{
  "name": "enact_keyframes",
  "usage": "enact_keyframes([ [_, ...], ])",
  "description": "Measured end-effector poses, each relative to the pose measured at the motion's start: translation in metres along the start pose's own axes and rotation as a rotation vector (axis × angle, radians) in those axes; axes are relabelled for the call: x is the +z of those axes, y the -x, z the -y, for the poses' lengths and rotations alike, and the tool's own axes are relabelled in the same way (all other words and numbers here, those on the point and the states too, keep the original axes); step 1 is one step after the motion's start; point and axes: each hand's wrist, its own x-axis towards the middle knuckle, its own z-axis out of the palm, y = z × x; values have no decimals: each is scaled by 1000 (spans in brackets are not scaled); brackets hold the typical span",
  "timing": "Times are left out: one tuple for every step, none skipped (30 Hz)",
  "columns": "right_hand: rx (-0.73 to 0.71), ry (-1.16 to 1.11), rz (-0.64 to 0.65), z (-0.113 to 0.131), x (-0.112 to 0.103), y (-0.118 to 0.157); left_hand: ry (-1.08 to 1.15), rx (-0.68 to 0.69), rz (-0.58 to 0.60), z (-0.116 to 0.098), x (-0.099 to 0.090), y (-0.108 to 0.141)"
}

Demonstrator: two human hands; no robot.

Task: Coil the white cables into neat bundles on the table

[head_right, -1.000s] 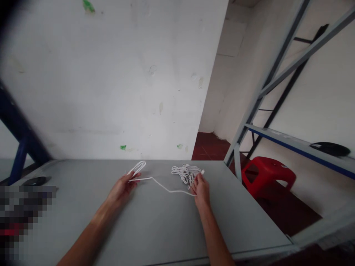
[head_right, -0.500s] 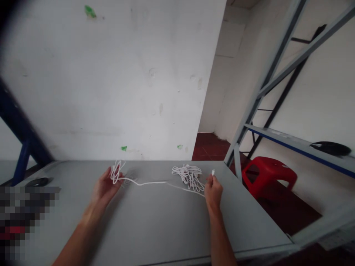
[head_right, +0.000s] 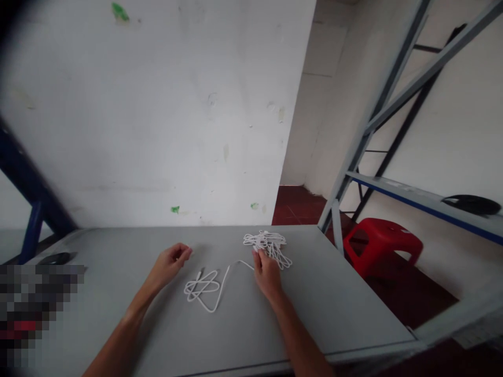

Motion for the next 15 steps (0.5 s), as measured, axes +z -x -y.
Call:
enact_keyframes([
  [-25,0,51,3,3,2,-113,20,42,2,-1,3],
  [-64,9,110,7,5,4,-207,32,96,5,0,6],
  [-115,31,169,12,7,7,-286,38,141,7,1,10],
  [-166,68,228,18,8,10,-353,42,166,10,4,13],
  [-214,107,291,24,10,13,-404,47,183,12,7,16],
  [-259,148,345,29,10,16,-440,46,191,14,12,19],
  [-300,189,394,34,11,19,-461,41,204,15,16,20],
  [-333,230,426,38,12,22,-462,36,217,16,20,21],
  [-358,270,446,41,13,25,-445,25,225,17,25,21],
  [-375,309,455,42,15,27,-414,14,221,18,29,20],
  [-384,345,454,42,18,28,-375,4,203,18,33,19],
  [-388,375,447,41,21,28,-334,-7,169,18,37,18],
  [-387,397,433,38,25,27,-297,-15,123,19,41,16],
  [-383,409,412,34,29,25,-267,-23,74,18,44,15],
  [-377,409,387,30,32,22,-240,-29,32,18,47,14],
])
